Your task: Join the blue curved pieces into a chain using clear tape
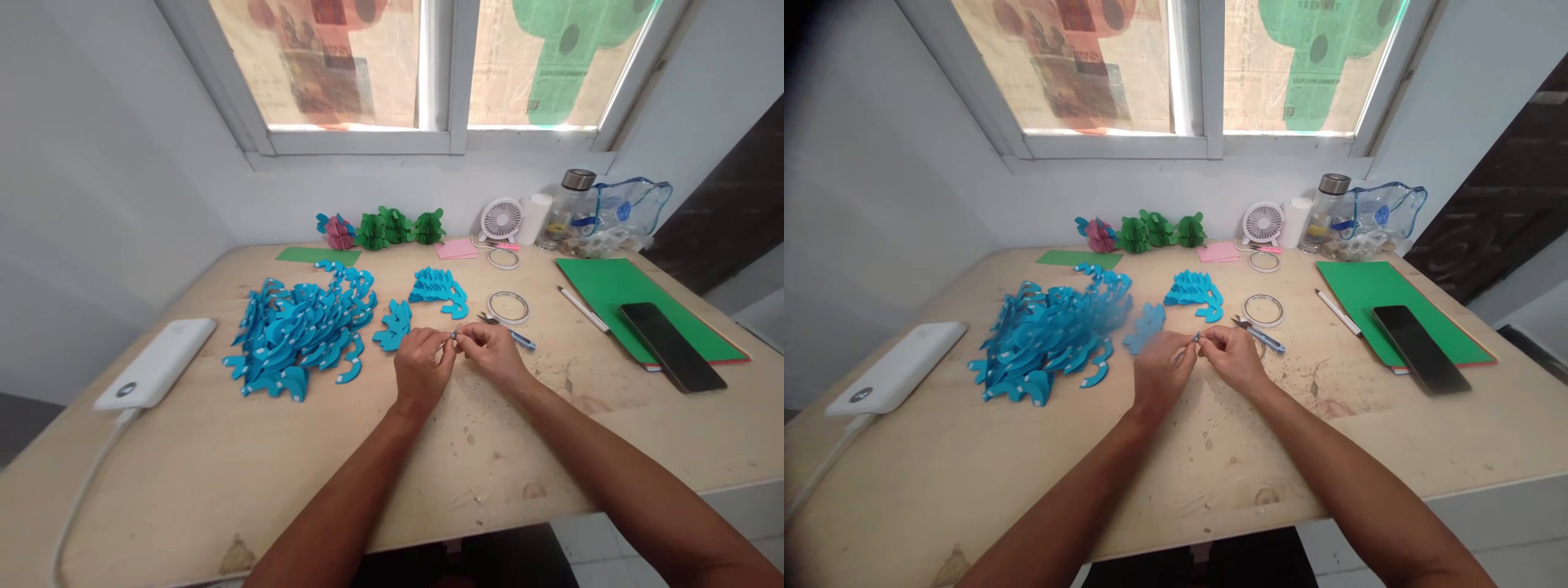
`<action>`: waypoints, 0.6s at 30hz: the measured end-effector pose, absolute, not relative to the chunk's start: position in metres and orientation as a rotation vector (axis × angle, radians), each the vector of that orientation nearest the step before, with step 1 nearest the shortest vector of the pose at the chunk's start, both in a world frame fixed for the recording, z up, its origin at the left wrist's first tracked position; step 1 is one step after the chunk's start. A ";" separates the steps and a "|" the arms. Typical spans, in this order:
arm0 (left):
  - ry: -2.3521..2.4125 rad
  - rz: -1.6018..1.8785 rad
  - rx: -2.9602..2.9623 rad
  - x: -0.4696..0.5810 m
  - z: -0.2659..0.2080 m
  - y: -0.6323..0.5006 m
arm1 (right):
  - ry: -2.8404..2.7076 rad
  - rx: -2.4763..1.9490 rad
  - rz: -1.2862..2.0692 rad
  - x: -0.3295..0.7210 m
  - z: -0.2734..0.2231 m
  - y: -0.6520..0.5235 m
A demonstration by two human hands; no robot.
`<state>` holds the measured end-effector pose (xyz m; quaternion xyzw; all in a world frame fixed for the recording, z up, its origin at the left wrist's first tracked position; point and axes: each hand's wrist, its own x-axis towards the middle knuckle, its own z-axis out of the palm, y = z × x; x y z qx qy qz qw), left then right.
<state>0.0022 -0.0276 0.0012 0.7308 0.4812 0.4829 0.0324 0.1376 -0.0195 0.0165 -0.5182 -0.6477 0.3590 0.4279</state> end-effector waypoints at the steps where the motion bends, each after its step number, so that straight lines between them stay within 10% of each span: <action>1: 1.499 1.485 2.285 0.002 0.001 -0.028 | -1.606 -1.293 0.905 0.137 0.017 -0.020; 18: 1.518 1.586 2.191 0.005 0.001 -0.028 | -1.623 -1.368 0.950 0.138 0.015 -0.018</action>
